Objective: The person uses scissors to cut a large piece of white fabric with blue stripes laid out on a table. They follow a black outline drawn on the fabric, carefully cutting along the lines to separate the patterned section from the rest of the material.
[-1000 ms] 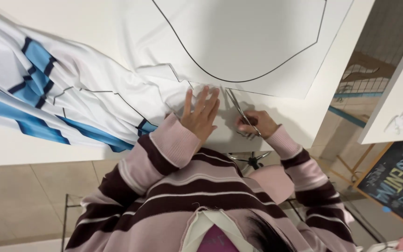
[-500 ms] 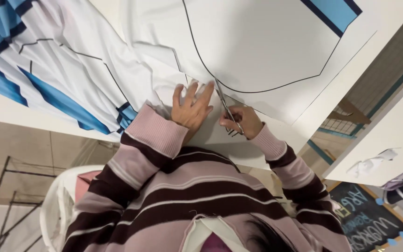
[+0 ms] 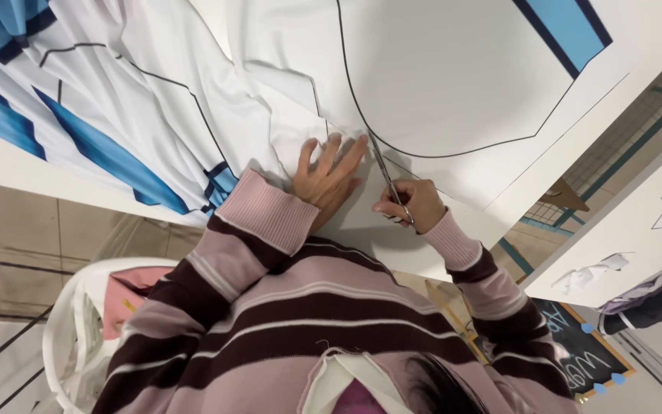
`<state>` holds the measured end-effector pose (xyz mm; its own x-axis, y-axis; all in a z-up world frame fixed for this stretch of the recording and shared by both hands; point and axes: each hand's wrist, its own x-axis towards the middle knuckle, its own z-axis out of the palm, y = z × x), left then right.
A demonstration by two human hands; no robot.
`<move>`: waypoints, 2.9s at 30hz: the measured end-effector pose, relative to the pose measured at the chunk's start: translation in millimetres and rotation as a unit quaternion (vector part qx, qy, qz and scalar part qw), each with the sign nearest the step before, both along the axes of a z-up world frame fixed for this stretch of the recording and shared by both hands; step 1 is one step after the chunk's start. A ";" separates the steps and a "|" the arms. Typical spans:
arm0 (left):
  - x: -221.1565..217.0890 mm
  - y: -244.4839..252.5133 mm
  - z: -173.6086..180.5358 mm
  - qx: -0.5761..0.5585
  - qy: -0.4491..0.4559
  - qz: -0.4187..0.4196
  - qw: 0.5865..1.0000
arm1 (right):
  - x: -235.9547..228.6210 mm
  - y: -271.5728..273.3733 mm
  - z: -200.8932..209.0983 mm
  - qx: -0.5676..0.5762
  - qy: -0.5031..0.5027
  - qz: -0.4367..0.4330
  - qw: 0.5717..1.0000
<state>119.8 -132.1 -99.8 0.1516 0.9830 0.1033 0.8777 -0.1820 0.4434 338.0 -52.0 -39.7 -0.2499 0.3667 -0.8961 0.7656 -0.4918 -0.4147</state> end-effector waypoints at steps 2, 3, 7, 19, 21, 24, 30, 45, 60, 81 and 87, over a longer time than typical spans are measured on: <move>-3.1 -0.1 0.1 0.001 -0.014 -0.006 1.000 | -0.5 2.3 0.2 0.002 -0.018 0.006 1.000; -4.9 -1.4 0.8 0.002 -0.020 -0.014 1.000 | 1.2 1.7 -0.9 -0.008 -0.014 0.011 1.000; -8.7 -2.2 3.4 0.035 -0.049 -0.016 0.998 | 11.6 8.6 -11.4 -0.014 0.072 0.026 0.997; -12.9 -2.0 1.3 0.064 -0.046 -0.019 0.997 | -22.9 36.6 9.6 0.035 0.030 0.101 0.994; -14.4 -1.8 1.5 0.068 -0.047 -0.018 0.996 | -21.0 35.1 7.9 0.034 0.016 0.108 0.993; -13.8 -3.7 -0.6 0.068 -0.042 -0.021 0.997 | -20.0 34.9 7.2 0.029 -0.011 0.112 0.993; -17.2 -3.2 2.9 0.058 -0.038 -0.028 0.997 | -19.1 37.9 10.2 0.004 -0.053 0.096 0.994; -23.7 -3.2 5.6 0.080 -0.049 -0.018 0.995 | -34.0 56.1 4.3 0.025 0.038 0.118 0.992; -20.4 -6.6 2.3 0.079 -0.042 -0.012 0.996 | -39.7 54.0 10.0 0.031 -0.044 0.140 0.989; -14.9 -11.7 -6.8 0.111 -0.049 0.022 0.992 | -56.6 53.4 3.0 0.074 0.010 0.133 0.988; -15.6 -11.9 -7.3 0.102 -0.069 0.012 0.992 | -59.7 52.3 4.4 0.073 0.002 0.123 0.990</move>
<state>104.2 -143.9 -107.1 0.0988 0.9426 0.3190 0.8164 -0.2600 0.5156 278.3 0.3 -35.2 -0.3505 0.4208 -0.8367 0.8529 -0.2256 -0.4707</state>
